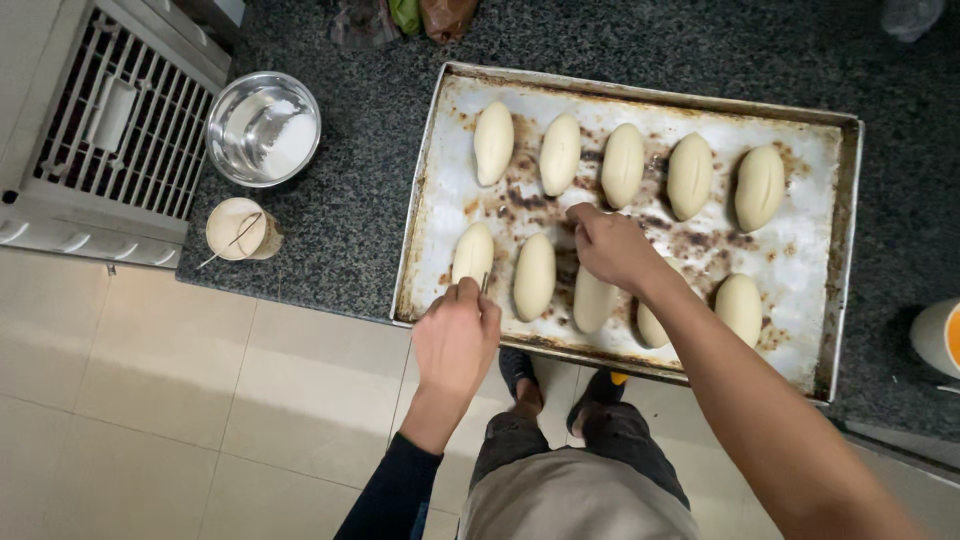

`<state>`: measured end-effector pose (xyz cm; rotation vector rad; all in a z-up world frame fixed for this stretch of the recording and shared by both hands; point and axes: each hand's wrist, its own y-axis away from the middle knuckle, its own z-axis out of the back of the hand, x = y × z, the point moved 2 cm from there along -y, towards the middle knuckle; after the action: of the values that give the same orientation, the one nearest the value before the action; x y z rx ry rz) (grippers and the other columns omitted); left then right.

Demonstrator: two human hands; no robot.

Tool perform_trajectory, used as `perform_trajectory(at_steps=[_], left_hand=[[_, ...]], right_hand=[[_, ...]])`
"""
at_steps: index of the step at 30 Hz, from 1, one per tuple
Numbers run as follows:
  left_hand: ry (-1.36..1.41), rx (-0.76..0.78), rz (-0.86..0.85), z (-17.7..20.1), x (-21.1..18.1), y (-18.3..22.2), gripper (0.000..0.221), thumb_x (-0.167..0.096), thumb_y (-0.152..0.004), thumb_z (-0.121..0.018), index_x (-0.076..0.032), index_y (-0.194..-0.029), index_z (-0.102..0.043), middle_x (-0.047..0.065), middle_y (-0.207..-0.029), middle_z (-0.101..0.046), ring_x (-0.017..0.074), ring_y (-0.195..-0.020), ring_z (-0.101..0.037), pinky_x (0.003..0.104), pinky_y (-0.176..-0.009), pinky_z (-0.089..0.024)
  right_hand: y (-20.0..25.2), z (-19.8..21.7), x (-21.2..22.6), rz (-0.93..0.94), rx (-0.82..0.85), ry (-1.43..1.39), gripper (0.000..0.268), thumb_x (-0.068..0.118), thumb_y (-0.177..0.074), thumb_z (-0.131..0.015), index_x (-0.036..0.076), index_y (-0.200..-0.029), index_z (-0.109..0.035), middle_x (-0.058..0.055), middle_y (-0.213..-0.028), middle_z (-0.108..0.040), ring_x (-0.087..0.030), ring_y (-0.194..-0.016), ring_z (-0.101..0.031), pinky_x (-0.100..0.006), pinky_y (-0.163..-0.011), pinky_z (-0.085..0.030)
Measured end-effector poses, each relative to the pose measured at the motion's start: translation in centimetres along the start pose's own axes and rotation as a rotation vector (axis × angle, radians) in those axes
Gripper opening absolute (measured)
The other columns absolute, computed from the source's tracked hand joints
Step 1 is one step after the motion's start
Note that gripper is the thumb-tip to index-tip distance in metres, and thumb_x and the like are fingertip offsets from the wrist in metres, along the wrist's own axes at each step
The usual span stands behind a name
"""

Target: The person takes a tray of dough rolls from a rack, places it on a counter, uses a thin tool to score the top of each roll, and then brushes an egg wash over each roll using a pastry brush.

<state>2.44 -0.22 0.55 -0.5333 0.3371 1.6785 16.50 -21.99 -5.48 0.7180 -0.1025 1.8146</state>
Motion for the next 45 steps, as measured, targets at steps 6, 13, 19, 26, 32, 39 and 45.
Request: perform_trajectory(at_steps=[6, 13, 19, 26, 32, 39, 45], left_hand=[[0.015, -0.026, -0.063, -2.2, -3.1, -2.4, 0.014, -0.017, -0.088, -0.064, -0.004, -0.085, -0.061, 0.016, -0.077, -0.069, 0.0359, -0.068, -0.07, 0.048, -0.057, -0.055], [-0.047, -0.003, -0.118, -5.9, -4.4, -4.0, 0.015, -0.018, -0.088, -0.067, -0.003, -0.089, -0.064, 0.016, -0.073, -0.07, 0.0338, -0.067, -0.071, 0.046, -0.057, -0.055], [-0.125, 0.021, -0.109, -7.4, -4.7, -4.7, 0.016, -0.018, -0.086, -0.068, -0.003, -0.089, -0.064, 0.015, -0.075, -0.071, 0.0324, -0.064, -0.072, 0.045, -0.054, -0.056], [-0.144, 0.089, -0.071, -7.9, -4.5, -3.9, 0.016, -0.019, -0.088, -0.066, -0.003, -0.091, -0.064, 0.016, -0.074, -0.071, 0.034, -0.064, -0.072, 0.046, -0.056, -0.056], [-0.12, 0.169, -0.033, -6.4, -3.7, 3.2, 0.013, -0.016, -0.088, -0.064, -0.004, -0.09, -0.064, 0.016, -0.077, -0.07, 0.0345, -0.069, -0.072, 0.047, -0.058, -0.057], [0.022, 0.043, -0.072, -4.5, -6.5, 3.3, 0.016, -0.02, -0.087, -0.065, -0.005, -0.086, -0.061, 0.016, -0.077, -0.069, 0.0361, -0.071, -0.07, 0.048, -0.06, -0.055], [0.052, -0.034, -0.105, -6.0, -10.7, 0.2, 0.011, -0.014, -0.09, -0.062, -0.003, -0.089, -0.062, 0.018, -0.079, -0.068, 0.0362, -0.07, -0.069, 0.047, -0.059, -0.055]], right_hand=[[1.2, 0.9, -1.8, 0.091, -0.028, 0.06, 0.039, 0.014, -0.093, -0.051, 0.005, -0.131, -0.057, -0.029, -0.097, -0.071, -0.046, -0.095, -0.067, -0.055, -0.088, -0.052], [1.3, 0.9, -1.9, 0.035, 0.111, 0.121, 0.047, 0.016, -0.092, -0.052, 0.002, -0.138, -0.051, -0.031, -0.093, -0.071, -0.048, -0.091, -0.068, -0.056, -0.088, -0.051], [1.6, 0.9, -1.7, -0.028, 0.137, 0.098, 0.047, 0.017, -0.093, -0.051, 0.002, -0.138, -0.051, -0.032, -0.095, -0.07, -0.048, -0.091, -0.068, -0.056, -0.087, -0.052], [1.8, 0.9, -1.7, -0.015, 0.125, 0.085, 0.047, 0.015, -0.093, -0.05, 0.002, -0.138, -0.051, -0.032, -0.099, -0.07, -0.047, -0.093, -0.068, -0.056, -0.088, -0.051], [1.7, 0.7, -2.7, 0.06, 0.065, -0.013, 0.046, 0.017, -0.095, -0.051, 0.002, -0.139, -0.052, -0.031, -0.104, -0.069, -0.048, -0.098, -0.066, -0.054, -0.09, -0.05], [4.5, 4.3, -3.9, 0.046, -0.144, -0.115, 0.033, 0.017, -0.096, -0.053, 0.007, -0.126, -0.064, -0.022, -0.104, -0.072, -0.043, -0.097, -0.069, -0.051, -0.087, -0.054], [6.5, 6.0, -5.9, 0.049, -0.146, 0.052, 0.034, 0.012, -0.092, -0.055, 0.004, -0.124, -0.065, -0.026, -0.101, -0.072, -0.044, -0.095, -0.068, -0.054, -0.085, -0.053]])
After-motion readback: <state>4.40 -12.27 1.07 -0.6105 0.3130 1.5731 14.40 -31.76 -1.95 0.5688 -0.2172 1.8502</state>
